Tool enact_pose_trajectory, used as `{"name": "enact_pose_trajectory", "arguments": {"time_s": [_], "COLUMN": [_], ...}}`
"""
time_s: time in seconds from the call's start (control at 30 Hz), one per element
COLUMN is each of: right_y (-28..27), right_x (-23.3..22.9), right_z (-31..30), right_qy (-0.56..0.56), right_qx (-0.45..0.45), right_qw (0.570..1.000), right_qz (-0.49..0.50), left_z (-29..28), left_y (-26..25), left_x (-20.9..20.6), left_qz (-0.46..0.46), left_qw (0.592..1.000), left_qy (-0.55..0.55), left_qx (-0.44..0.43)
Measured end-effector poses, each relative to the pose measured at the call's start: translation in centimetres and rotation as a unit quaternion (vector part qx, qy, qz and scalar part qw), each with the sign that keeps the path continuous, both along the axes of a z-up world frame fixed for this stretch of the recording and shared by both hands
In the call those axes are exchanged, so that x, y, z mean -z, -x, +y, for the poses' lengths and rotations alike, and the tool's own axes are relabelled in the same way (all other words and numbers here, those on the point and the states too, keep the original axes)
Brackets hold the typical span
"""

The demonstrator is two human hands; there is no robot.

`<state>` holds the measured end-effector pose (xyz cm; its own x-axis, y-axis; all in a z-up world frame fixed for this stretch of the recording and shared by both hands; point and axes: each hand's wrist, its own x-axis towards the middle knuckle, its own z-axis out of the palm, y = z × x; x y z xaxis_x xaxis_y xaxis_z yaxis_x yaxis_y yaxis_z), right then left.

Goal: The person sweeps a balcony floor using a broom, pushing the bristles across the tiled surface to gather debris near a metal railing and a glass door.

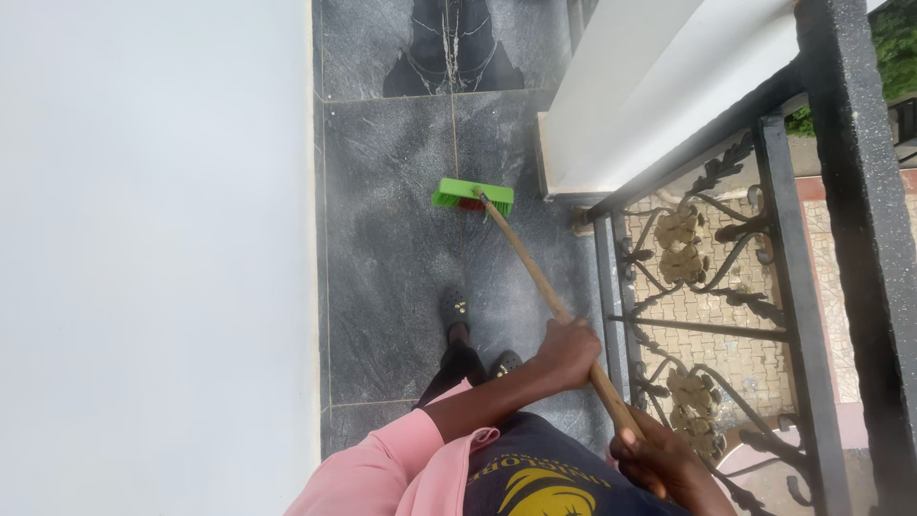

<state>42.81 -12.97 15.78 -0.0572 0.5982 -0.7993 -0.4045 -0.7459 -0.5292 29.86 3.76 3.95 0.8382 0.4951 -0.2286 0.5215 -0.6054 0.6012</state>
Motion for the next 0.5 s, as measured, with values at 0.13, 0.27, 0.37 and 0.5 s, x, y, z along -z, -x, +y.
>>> {"name": "enact_pose_trajectory", "arguments": {"time_s": [0.13, 0.27, 0.37, 0.5], "right_y": [0.5, 3.7, 4.7, 6.6], "right_x": [-0.2, 1.7, 3.1, 6.0], "right_z": [1.5, 8.8, 13.8, 19.1], "right_qy": [0.138, 0.048, 0.032, -0.017], "right_qx": [0.061, 0.026, 0.072, 0.05], "right_qw": [0.984, 0.998, 0.996, 0.995], "right_qz": [-0.099, -0.036, -0.031, -0.082], "left_z": [0.3, 5.9, 11.0, 15.9], "left_y": [0.1, 0.3, 0.8, 0.6], "left_x": [0.4, 5.9, 10.1, 13.7], "left_qz": [-0.011, -0.035, -0.032, 0.017], "left_qw": [0.997, 0.999, 0.999, 0.995], "left_qy": [0.003, -0.012, -0.017, -0.101], "left_qx": [0.079, 0.028, 0.0, 0.001]}}
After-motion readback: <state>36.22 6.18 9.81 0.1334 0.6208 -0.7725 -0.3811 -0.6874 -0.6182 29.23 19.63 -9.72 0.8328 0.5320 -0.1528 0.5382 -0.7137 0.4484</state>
